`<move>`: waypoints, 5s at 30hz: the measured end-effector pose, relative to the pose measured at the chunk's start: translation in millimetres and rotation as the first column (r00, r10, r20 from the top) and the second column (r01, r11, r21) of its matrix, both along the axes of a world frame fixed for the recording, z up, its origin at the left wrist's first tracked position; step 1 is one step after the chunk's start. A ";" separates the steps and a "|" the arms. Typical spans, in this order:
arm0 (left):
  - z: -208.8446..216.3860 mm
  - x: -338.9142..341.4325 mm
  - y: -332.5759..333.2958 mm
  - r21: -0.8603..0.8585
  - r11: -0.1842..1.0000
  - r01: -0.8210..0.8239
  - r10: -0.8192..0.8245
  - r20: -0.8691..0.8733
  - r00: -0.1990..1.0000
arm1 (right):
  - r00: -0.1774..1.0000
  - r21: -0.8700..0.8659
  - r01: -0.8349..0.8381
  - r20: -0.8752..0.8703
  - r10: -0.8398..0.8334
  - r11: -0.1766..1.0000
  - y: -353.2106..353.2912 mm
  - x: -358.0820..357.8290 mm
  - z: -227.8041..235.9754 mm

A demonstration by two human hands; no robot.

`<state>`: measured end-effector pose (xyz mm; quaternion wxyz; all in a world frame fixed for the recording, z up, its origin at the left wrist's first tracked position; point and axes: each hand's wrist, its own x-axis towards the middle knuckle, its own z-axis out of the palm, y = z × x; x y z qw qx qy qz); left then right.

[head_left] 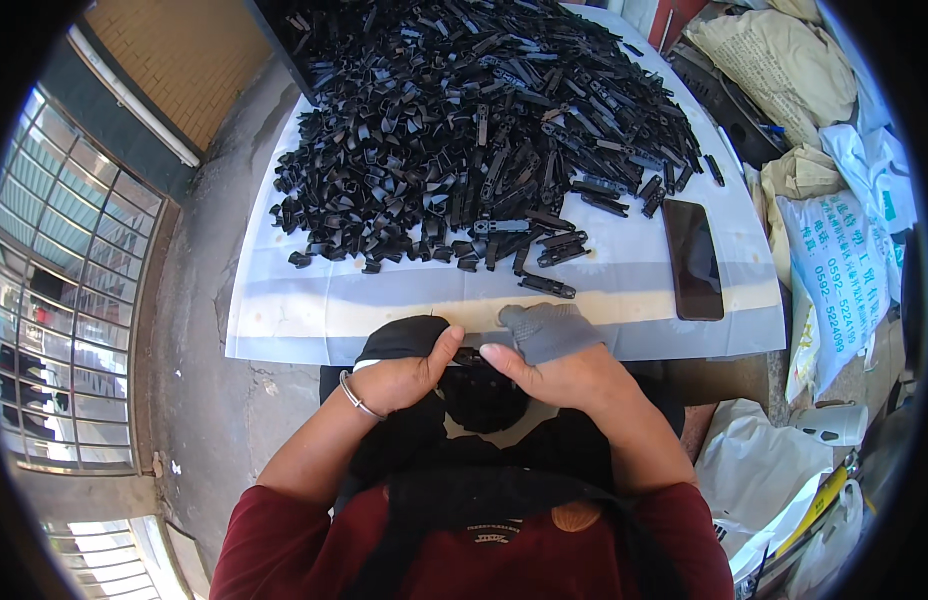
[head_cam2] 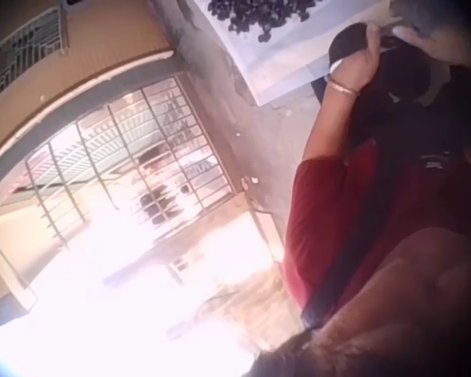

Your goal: Picking and sorting small black plastic components into piles or bags.

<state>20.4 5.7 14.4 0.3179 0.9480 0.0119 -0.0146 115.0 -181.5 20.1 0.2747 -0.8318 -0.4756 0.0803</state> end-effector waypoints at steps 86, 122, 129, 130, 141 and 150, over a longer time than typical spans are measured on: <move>-15.1 0.8 -16.1 -0.315 0.926 -0.209 0.276 0.185 0.943 | 0.995 0.132 -0.002 0.095 -0.010 0.991 17.4 -14.8 -9.5; -9.0 3.8 17.4 -0.705 0.616 -0.352 0.277 -0.224 0.934 | 0.979 0.329 0.068 0.160 -0.126 0.942 36.9 -4.4 -15.0; -8.2 -8.6 0.6 -0.704 0.656 -0.272 0.304 -0.083 0.949 | 0.956 0.220 0.021 0.280 -0.084 0.975 41.2 -8.5 -17.8; -9.5 -7.1 0.0 -0.703 0.663 -0.258 0.303 -0.063 0.951 | 0.967 0.254 0.006 0.246 -0.071 0.967 41.5 -5.4 -21.6; -15.0 13.7 -6.2 -0.429 0.888 -0.165 0.245 0.139 0.959 | 0.971 0.420 0.142 -0.236 -0.043 0.897 40.5 10.4 -24.3; -20.3 11.3 -4.8 -0.565 0.812 -0.151 0.240 0.088 0.967 | 0.947 0.450 0.093 -0.315 0.060 0.888 39.8 5.8 -21.5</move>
